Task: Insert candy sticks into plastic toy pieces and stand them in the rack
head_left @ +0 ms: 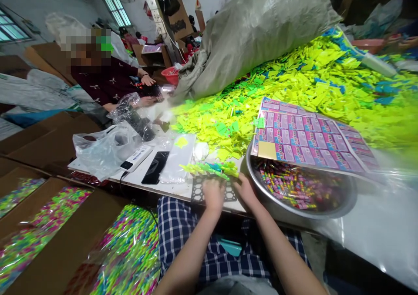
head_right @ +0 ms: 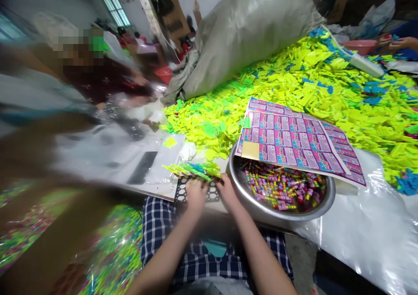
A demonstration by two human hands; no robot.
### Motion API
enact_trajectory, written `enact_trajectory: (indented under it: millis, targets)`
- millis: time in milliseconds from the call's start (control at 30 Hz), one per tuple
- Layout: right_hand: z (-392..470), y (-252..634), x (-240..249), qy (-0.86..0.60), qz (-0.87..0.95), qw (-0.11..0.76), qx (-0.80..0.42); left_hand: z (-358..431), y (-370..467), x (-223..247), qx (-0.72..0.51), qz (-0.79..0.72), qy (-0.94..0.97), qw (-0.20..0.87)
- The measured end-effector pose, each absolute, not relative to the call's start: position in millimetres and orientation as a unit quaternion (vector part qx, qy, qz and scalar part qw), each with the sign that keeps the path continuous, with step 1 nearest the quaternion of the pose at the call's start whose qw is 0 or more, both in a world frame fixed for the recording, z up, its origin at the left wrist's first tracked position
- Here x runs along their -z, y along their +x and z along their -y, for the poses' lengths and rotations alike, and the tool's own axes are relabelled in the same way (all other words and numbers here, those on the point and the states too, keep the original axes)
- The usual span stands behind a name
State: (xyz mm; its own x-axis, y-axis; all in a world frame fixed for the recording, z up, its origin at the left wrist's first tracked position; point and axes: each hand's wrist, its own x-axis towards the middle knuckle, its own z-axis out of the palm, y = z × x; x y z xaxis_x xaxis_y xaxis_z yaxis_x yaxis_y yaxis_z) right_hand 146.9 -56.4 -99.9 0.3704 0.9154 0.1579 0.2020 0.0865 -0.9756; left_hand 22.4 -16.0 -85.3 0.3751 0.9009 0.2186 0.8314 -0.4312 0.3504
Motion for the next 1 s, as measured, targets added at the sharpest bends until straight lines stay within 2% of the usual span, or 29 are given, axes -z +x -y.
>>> enact_trajectory:
  millis: [633,733,800,867,933,1000]
  targets:
    - [72,133,80,-0.632,0.519,0.52,-0.248,12,17,78,-0.128,-0.545,0.823,0.096]
    - [112,134,35,-0.635,0.568,0.437,-0.287,13,14,76,-0.14,-0.543,0.821,0.105]
    - [135,145,-13,-0.593,0.623,0.389,-0.33,13,14,74,-0.154,-0.54,0.816,0.134]
    - [136,163,-62,-0.568,0.648,0.376,-0.341,12,14,72,-0.196,-0.537,0.8,0.183]
    - [106,186,-94,-0.602,0.629,0.427,-0.243,14,12,70,-0.263,-0.529,0.775,0.224]
    - [54,209,-100,-0.68,0.604,0.405,-0.096,21,4,69,-0.324,-0.511,0.759,0.24]
